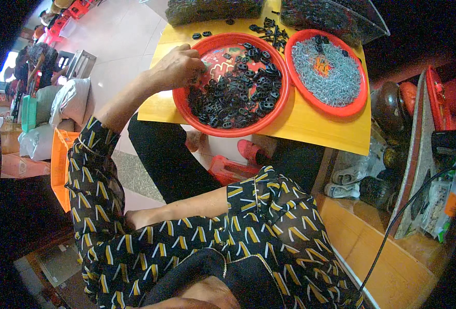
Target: The person sorts and inspects small black plastic components by hand, working within a red tray.
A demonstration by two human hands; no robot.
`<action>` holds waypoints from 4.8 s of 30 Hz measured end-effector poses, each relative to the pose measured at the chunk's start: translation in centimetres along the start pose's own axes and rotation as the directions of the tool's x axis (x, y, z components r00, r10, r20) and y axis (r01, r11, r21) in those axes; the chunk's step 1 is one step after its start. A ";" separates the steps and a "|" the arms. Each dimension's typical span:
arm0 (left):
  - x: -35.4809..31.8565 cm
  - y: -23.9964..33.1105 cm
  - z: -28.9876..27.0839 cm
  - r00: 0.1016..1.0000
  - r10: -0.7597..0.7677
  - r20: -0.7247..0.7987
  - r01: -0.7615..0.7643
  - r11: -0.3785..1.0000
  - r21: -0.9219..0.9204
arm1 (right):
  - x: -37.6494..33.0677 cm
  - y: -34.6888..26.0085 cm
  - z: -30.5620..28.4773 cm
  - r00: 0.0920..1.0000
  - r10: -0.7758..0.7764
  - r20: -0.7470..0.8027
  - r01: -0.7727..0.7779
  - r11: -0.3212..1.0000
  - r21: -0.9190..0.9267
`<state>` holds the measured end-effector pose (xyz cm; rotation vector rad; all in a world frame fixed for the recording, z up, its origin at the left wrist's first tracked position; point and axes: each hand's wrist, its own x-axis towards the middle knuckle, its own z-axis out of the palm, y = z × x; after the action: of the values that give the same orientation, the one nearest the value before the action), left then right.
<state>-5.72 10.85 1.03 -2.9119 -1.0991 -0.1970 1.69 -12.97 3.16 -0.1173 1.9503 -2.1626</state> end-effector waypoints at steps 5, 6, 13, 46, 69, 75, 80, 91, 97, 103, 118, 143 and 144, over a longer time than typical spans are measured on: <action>-1.8 -0.2 -1.0 0.999 -0.037 0.008 0.036 0.997 0.063 | 0.7 -0.2 1.6 0.993 -0.116 0.011 0.111 0.973 0.200; -0.4 -0.2 -0.2 1.000 -0.002 -0.009 0.002 0.999 0.041 | 0.5 0.4 1.2 0.991 -0.128 -0.033 0.132 0.957 0.258; 0.9 -0.1 0.7 0.999 -0.040 0.022 0.041 0.999 -0.030 | 0.5 2.2 1.7 0.961 -0.248 -0.127 0.276 0.799 0.535; -0.1 2.1 -1.0 0.800 -0.579 -0.158 0.360 0.673 -0.646 | -19.4 -2.6 -22.2 0.376 -0.412 -0.830 -0.669 0.499 -0.551; 0.1 4.2 1.3 0.641 -0.760 -0.104 -0.141 0.016 -0.990 | -16.9 -0.6 -22.5 0.360 -0.561 -0.746 -0.579 0.493 -0.650; 0.6 4.5 1.6 0.625 -0.749 -0.222 -0.098 0.207 -0.974 | -15.8 -1.8 -19.8 0.209 -0.225 -0.952 -0.112 0.961 -0.252; -0.6 4.5 1.2 0.574 -0.755 -0.316 0.044 0.414 -0.909 | -14.7 -1.7 -20.5 0.258 -0.238 -0.936 -0.217 0.930 -0.297; -0.3 4.1 1.6 0.681 -0.729 -0.063 -0.013 0.074 -0.997 | -15.4 -0.5 -20.3 0.275 -0.118 -0.954 -0.056 0.989 -0.139; -0.2 4.6 1.2 0.690 -0.715 0.112 -0.006 -0.160 -0.987 | -15.2 -0.2 -20.0 0.246 -0.244 -0.938 -0.252 0.919 -0.304; 0.4 4.9 1.6 0.652 -0.756 0.052 0.043 -0.032 -0.999 | -15.0 0.5 -20.0 0.186 -0.371 -0.910 -0.330 0.849 -0.413; 0.5 5.5 0.9 0.528 -0.848 0.041 -0.097 -0.108 -0.989 | -15.9 0.8 -20.0 0.116 -0.264 -0.958 -0.205 0.937 -0.283; 0.2 7.6 1.3 0.664 -0.746 0.052 -0.230 -0.270 -0.935 | -15.8 -0.9 -17.3 0.191 -0.156 -0.969 0.155 0.980 -0.127; 0.2 7.5 1.4 0.664 -0.745 0.059 -0.222 -0.271 -0.937 | -15.8 -0.8 -17.3 0.185 -0.155 -0.971 0.155 0.980 -0.127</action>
<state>-0.48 5.38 -0.11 -2.0890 -2.0434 -3.3359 13.31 7.37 3.47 1.5989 2.5207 -2.6293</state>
